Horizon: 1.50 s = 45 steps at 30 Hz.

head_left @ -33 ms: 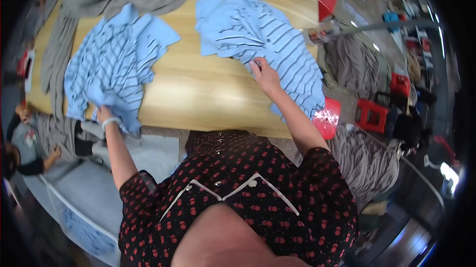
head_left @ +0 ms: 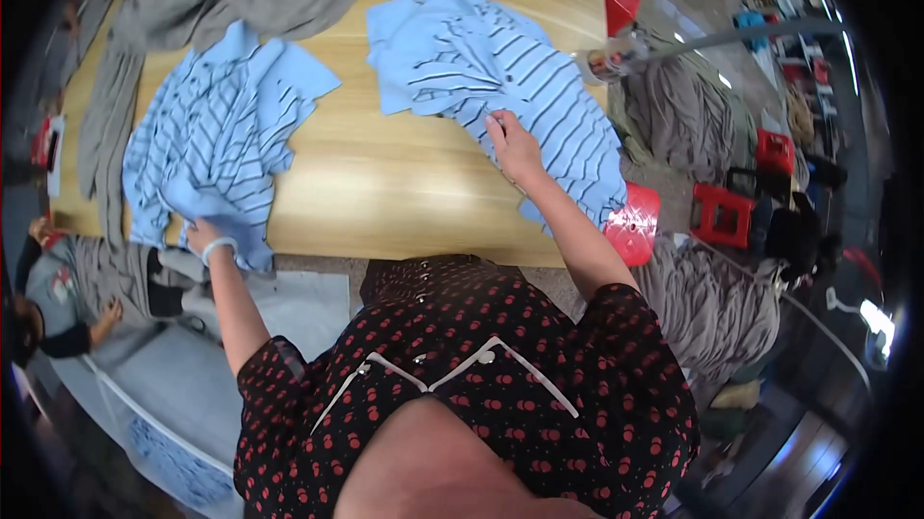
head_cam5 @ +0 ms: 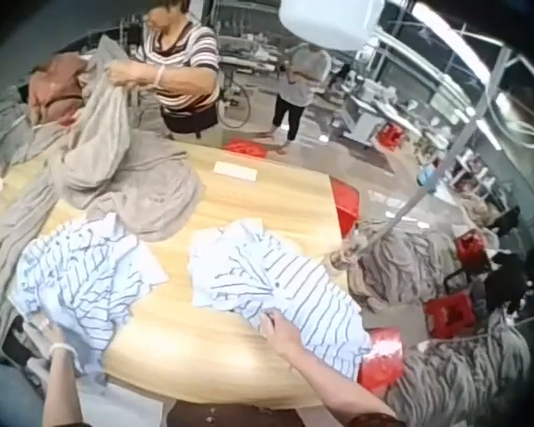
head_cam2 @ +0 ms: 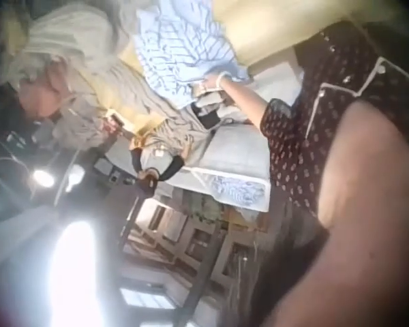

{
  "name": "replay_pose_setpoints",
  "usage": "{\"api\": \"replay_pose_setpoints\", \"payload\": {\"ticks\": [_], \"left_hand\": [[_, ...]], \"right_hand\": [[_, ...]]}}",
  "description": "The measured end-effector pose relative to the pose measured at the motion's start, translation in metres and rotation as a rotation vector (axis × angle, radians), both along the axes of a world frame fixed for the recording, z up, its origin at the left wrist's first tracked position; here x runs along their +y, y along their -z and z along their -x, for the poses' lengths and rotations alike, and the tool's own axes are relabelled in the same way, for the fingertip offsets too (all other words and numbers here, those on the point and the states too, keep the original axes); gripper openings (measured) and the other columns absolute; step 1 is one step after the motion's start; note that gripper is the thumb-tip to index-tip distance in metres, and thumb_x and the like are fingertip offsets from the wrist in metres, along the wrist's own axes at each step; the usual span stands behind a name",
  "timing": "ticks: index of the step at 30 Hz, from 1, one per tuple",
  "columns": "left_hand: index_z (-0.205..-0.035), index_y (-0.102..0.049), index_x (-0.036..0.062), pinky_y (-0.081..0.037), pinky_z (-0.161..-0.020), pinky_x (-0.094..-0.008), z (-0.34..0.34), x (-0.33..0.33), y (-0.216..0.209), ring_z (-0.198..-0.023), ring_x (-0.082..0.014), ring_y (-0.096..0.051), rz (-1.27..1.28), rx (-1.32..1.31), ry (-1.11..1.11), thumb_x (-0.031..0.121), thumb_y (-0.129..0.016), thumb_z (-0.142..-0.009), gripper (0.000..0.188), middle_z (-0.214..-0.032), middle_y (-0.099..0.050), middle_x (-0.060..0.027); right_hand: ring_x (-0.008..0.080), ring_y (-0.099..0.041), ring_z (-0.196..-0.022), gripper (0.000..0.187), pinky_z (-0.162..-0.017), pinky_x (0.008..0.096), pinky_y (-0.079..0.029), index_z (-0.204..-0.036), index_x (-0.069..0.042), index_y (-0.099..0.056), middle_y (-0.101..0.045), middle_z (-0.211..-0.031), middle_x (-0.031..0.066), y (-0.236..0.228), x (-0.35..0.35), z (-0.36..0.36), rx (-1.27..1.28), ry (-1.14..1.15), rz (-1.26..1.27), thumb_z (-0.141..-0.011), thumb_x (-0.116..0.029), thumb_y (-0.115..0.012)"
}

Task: Inspecting, sorting, and arranging striped shirts on a work table.

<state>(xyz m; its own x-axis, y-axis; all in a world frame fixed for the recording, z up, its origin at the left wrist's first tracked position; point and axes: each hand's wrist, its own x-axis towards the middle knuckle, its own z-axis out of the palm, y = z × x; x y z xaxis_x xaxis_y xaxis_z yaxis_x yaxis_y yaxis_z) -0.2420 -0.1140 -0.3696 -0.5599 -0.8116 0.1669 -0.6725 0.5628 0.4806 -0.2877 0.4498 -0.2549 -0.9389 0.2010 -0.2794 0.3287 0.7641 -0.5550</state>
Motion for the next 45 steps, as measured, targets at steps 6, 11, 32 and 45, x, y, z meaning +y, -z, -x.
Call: {"api": "replay_pose_setpoints", "payload": {"ticks": [6, 11, 32, 45], "left_hand": [[-0.105, -0.04, -0.0095, -0.03, -0.085, -0.0387, 0.03, 0.161, -0.018, -0.095, -0.0346, -0.038, 0.133, 0.245, 0.49, 0.022, -0.058, -0.071, 0.05, -0.102, -0.043, -0.0256], [-0.1, -0.046, -0.0001, -0.033, -0.085, -0.0376, 0.069, 0.363, -0.074, -0.099, -0.0339, -0.042, -0.064, 0.331, 1.197, 0.011, -0.059, -0.071, 0.034, -0.103, -0.045, -0.0196], [-0.114, -0.042, 0.016, -0.027, -0.086, -0.0506, 0.098, 0.564, -0.054, -0.112, -0.0317, -0.029, 0.032, -0.449, 1.257, 0.052, -0.044, -0.073, 0.055, -0.12, -0.035, -0.0111], [-0.09, -0.055, 0.0122, -0.031, -0.082, -0.0448, 0.105, 0.451, -0.06, -0.095, -0.024, -0.044, 0.394, -0.259, 1.425, 0.028, -0.048, -0.074, 0.024, -0.092, -0.05, -0.0081]], "right_hand": [[0.0272, -0.055, -0.077, 0.037, -0.069, 0.0327, -0.042, -0.102, -0.006, -0.05, -0.056, -0.087, 0.0138, -0.007, 0.102, -0.012, 0.287, 0.213, -0.128, -0.08, -0.035, -0.044], [0.0311, -0.054, -0.079, 0.035, -0.069, 0.0373, -0.042, -0.104, -0.006, -0.049, -0.055, -0.089, 0.0158, 0.024, 0.201, 0.002, 0.243, 0.184, -0.372, -0.08, -0.031, -0.045], [0.0302, -0.049, -0.088, 0.026, -0.075, 0.0368, -0.04, -0.097, -0.005, -0.052, -0.053, -0.094, 0.0135, 0.126, 0.24, 0.065, 0.451, -0.222, -0.272, -0.074, -0.016, -0.053], [0.0296, -0.049, -0.087, 0.021, -0.077, 0.036, -0.039, -0.093, -0.003, -0.054, -0.054, -0.092, 0.0132, 0.092, 0.192, 0.057, 0.608, -0.222, -0.203, -0.074, -0.011, -0.05]]}}
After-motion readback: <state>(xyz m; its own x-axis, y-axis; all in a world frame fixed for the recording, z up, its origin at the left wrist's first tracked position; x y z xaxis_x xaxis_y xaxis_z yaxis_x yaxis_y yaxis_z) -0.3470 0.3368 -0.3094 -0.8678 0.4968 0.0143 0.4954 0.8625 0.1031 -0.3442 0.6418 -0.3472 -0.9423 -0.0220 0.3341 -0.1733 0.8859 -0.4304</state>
